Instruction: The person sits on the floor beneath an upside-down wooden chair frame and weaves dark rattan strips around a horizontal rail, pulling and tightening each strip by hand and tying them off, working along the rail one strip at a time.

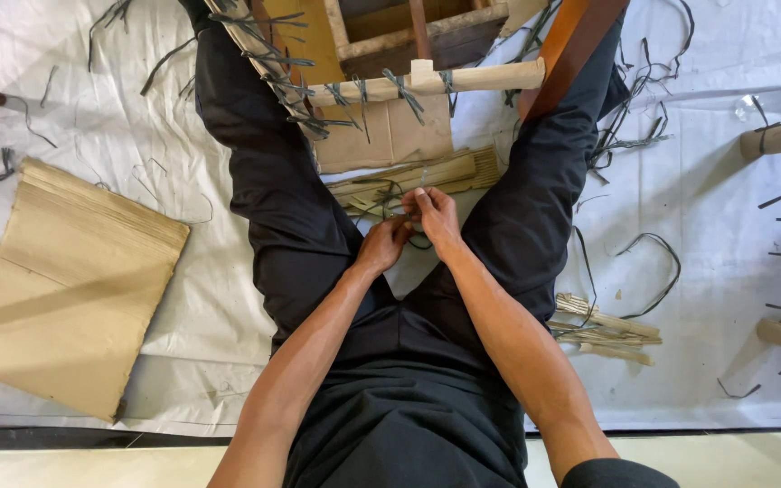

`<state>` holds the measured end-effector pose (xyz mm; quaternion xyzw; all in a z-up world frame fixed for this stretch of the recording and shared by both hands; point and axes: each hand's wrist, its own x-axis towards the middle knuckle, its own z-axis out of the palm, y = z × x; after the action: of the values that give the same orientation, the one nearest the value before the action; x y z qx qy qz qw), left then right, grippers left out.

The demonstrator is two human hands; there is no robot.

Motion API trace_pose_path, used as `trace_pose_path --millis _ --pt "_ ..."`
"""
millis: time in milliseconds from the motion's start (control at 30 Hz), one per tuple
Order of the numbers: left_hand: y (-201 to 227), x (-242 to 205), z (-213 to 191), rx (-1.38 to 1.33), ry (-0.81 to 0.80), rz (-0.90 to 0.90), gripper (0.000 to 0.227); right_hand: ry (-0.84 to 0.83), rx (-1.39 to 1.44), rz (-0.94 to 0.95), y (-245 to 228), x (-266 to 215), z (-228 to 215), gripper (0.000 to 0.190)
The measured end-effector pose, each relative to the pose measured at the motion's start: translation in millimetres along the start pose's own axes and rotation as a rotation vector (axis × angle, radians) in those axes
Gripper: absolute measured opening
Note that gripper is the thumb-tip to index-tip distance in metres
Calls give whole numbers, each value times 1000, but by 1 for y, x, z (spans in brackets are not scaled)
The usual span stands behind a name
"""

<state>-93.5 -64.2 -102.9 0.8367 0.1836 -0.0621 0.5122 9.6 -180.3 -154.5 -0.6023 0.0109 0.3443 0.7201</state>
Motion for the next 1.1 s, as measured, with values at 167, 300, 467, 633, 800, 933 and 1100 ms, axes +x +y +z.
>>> trace_pose_path --millis 167,300,467,633,800,933,1100 --pt "-9 1 4 13 -12 -39 28 50 -58 22 -9 -4 2 32" --pt "-5 0 2 40 -31 -55 29 77 -6 11 -11 -5 3 31" --pt "-10 3 2 118 -14 -28 28 167 122 -40 -5 15 -9 28" --pt "20 29 -22 147 187 362 28 327 142 -68 -38 54 -40 15" --pt "110 93 -62 86 373 464 6 324 58 -78 -74 84 -60 19" --pt "175 138 -86 70 418 582 6 283 232 -4 -101 102 -55 18" --pt "156 222 -71 355 315 522 14 198 418 7 -118 122 -53 4"
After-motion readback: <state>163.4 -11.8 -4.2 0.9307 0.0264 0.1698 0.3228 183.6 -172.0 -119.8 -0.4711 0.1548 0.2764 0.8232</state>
